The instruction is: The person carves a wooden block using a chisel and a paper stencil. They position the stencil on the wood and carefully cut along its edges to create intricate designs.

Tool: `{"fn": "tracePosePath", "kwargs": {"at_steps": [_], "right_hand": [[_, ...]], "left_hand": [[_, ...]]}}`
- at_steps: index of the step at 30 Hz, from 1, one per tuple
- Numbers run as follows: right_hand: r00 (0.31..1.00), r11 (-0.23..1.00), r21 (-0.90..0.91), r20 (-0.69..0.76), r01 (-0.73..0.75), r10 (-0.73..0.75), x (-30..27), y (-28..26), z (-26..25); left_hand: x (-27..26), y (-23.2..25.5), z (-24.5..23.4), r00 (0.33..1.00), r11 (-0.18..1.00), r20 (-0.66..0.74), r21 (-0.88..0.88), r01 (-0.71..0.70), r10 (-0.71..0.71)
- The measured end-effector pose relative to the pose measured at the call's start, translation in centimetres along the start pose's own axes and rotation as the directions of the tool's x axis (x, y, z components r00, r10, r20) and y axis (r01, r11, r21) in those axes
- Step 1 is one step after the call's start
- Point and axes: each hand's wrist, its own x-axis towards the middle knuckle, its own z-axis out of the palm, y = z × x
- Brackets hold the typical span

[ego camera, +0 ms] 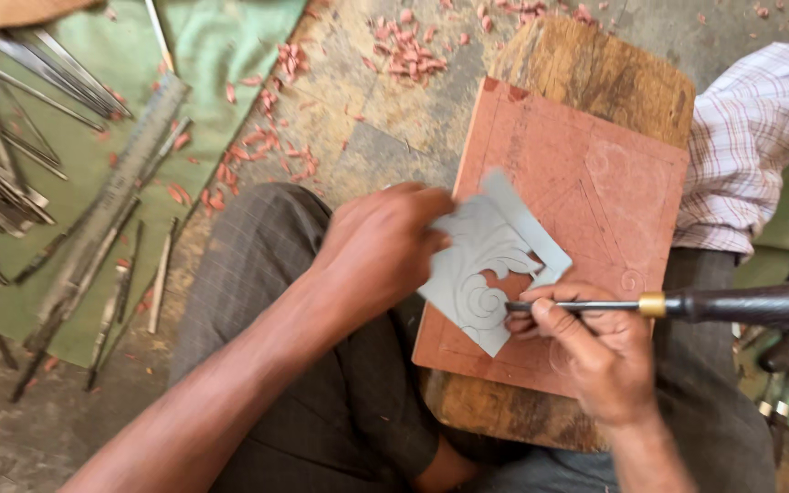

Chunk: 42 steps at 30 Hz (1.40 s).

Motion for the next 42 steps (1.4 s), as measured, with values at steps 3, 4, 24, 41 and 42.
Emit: {"fn": "tracePosePath", "kwargs": {"at_steps": [3,4,24,41,42], "right_hand": [[0.989,0.998,0.066,-0.150,0.003,0.007,0.1,0.1,2.6],[0.984,0.998,0.061,-0.179,0.010,0.001,0.3,0.1,3.3],[0.987,0.977,-0.196,-0.156,-0.078,0.048,2.9,-0.6,3.1],[0.995,0.969,-0.231,-0.072,-0.085,0.070,3.3,-0.7,2.5],[0.995,0.965,-0.247,-0.062,-0.085,0.072,3.4,-0.9,2.5]], "left_hand": [[4.2,0.4,1.0,0.990,0.993,0.102,0.065,-0.102,0.095],[5.1,0.5,1.3,0.983,0.988,0.141,0.089,-0.129,0.116],[-5.7,2.1,6.7,0.864,0.632,0.071,-0.652,0.419,-0.499],[-5.9,1.9,7.1,0.881,0.617,0.049,-0.695,0.368,-0.470],[-5.9,1.9,7.1,0.883,0.621,0.044,-0.694,0.364,-0.468]]}}
